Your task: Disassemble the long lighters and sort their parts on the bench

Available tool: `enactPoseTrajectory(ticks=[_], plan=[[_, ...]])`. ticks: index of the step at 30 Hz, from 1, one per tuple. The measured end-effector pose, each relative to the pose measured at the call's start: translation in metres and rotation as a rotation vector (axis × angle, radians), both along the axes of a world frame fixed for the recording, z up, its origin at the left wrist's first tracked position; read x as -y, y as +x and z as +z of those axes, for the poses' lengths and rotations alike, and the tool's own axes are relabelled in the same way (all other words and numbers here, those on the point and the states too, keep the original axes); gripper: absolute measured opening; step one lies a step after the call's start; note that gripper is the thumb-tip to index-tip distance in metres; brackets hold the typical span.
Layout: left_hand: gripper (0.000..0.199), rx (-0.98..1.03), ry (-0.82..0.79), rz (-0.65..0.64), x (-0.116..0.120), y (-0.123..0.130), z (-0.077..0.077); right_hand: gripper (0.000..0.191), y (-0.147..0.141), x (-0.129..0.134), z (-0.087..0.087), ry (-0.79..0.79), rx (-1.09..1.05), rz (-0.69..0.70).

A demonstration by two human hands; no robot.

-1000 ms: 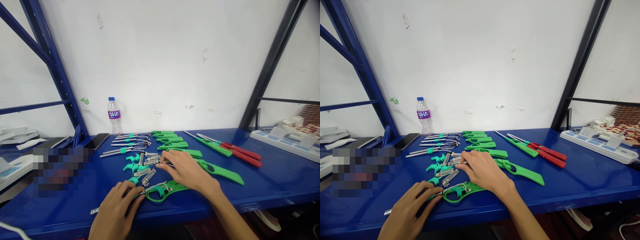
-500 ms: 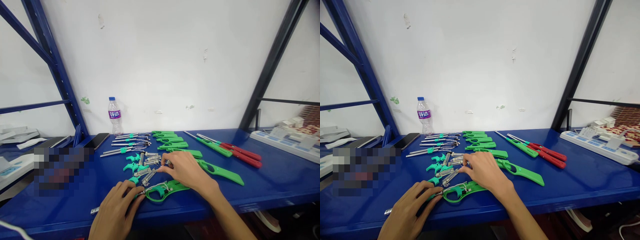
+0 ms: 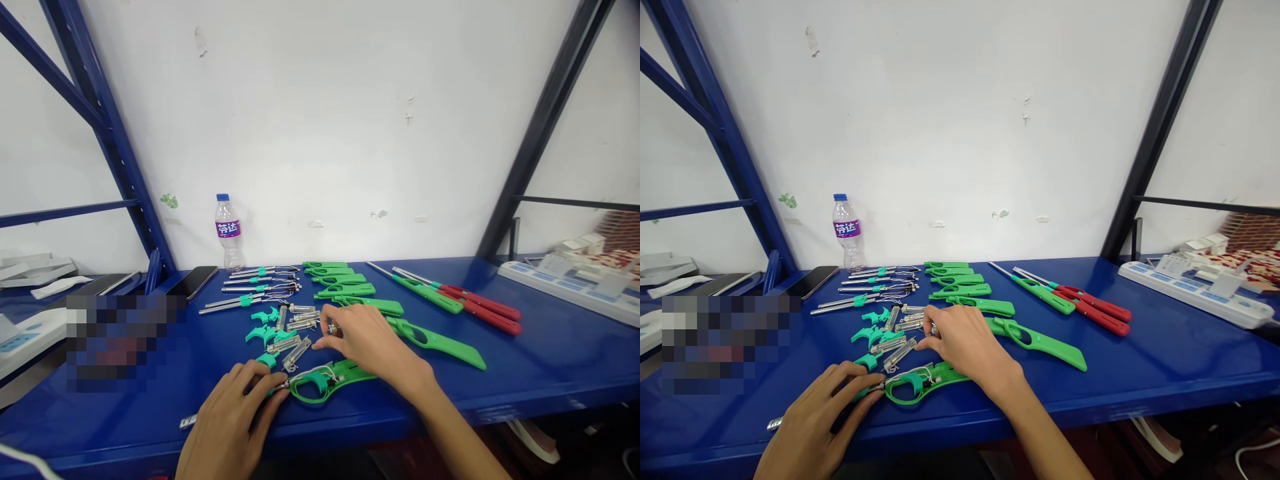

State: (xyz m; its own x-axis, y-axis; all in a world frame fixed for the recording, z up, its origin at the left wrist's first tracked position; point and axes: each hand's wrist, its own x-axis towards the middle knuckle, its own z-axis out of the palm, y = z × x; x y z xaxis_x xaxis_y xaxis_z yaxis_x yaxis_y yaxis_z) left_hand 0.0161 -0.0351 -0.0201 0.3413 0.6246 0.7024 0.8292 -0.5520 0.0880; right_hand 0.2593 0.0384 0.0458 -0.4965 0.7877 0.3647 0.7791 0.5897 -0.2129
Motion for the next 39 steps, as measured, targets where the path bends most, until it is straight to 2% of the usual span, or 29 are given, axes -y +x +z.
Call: enactPoseTrajectory(ticks=[4, 8, 11, 15, 17, 20, 25, 31, 36, 39], plan=[[0.028, -0.004, 0.001, -0.001, 0.001, -0.001, -0.001, 0.021, 0.000, 0.000, 0.000, 0.011, -0.013, 0.043], [0.029, -0.011, -0.004, 0.003, 0.000, -0.001, -0.001, 0.020, 0.001, 0.001, 0.003, 0.008, -0.035, 0.028], [0.027, -0.011, -0.024, 0.003, 0.000, -0.002, -0.002, 0.023, 0.008, 0.004, 0.007, -0.108, -0.049, 0.068], [0.028, 0.010, -0.038, 0.004, 0.000, -0.002, -0.003, 0.036, 0.026, 0.008, 0.014, -0.326, -0.001, 0.196], [0.028, 0.017, -0.030, 0.002, 0.000, -0.001, -0.002, 0.042, 0.032, 0.009, 0.016, -0.389, 0.015, 0.200], [0.028, 0.034, -0.012, -0.004, 0.001, 0.000, 0.000, 0.038, 0.036, 0.010, 0.017, -0.443, 0.020, 0.165], [0.025, 0.057, 0.007, -0.032, 0.002, 0.000, 0.000, 0.034, 0.033, 0.013, 0.017, -0.455, 0.021, 0.145], [0.017, 0.059, 0.057, -0.021, 0.003, -0.005, -0.010, 0.035, 0.034, 0.016, 0.017, -0.472, 0.029, 0.133], [0.028, 0.023, 0.104, 0.006, 0.004, -0.004, -0.011, 0.035, 0.033, 0.015, 0.017, -0.483, 0.035, 0.115], [0.027, 0.025, 0.107, 0.006, 0.004, -0.004, -0.011, 0.036, 0.032, 0.015, 0.017, -0.482, 0.028, 0.112]])
